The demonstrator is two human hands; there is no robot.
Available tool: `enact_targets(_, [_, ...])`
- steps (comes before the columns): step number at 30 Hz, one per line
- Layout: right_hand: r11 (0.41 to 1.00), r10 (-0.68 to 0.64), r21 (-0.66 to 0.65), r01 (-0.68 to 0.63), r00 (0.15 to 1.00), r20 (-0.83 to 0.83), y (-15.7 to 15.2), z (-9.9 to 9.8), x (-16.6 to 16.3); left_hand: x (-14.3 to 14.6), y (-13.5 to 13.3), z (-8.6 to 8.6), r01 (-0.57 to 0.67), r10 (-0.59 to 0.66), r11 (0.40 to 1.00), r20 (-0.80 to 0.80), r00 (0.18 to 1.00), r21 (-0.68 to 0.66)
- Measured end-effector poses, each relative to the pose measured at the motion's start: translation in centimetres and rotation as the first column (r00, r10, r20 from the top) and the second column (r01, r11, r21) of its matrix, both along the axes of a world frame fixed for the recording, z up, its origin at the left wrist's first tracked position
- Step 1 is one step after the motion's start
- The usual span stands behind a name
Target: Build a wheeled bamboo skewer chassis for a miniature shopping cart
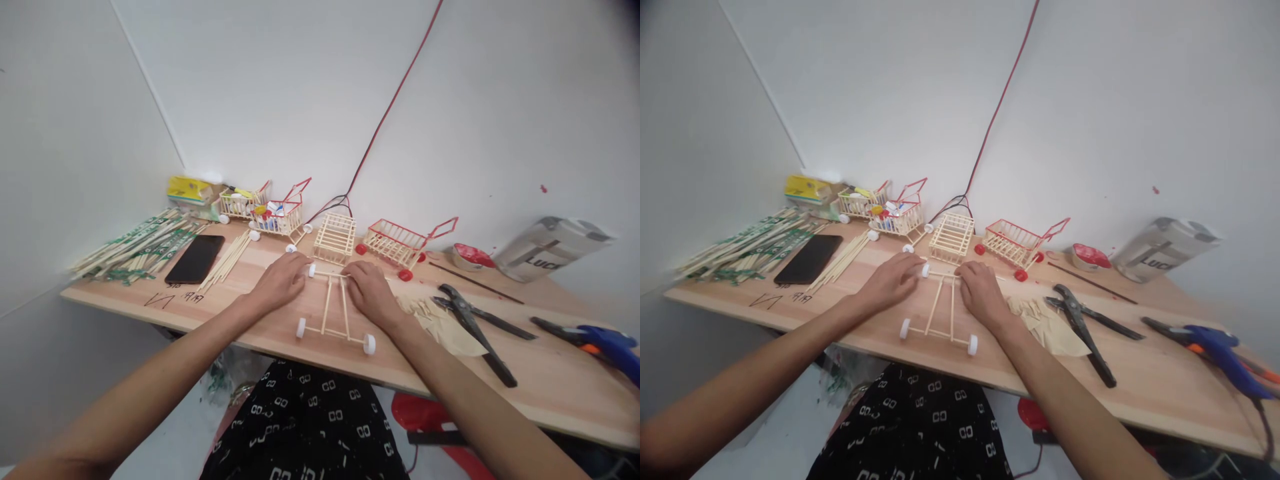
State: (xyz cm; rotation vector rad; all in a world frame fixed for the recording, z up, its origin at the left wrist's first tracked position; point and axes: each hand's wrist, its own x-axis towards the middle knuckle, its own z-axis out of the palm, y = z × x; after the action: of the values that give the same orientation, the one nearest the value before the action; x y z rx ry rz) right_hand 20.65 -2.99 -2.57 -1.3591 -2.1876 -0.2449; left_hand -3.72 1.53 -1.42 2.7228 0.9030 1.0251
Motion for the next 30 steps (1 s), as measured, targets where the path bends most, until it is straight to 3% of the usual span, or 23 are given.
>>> enact_targets(9, [0.996,0.068,-0.053,-0.076,0.989,-0.133,0.3,-0.1,-0.2,0.3,0.4,-0.5,0.081,-0.079,0.996,0.046,0.996,-0.043])
enact_targets(21, [0.989,0.123,-0.046,-0.144,0.941,-0.314,0.5,-0.4,0.0,0.2,0.7,-0.8,0.083,-0.079,0.995,0.055,0.995,-0.062])
enact_targets(30, [0.998,0.037,-0.034,-0.058,0.897,-0.440,0.3,1.0,0.4,0.2,0.5,-0.8,0.081,-0.077,0.994,0.058,0.995,-0.069])
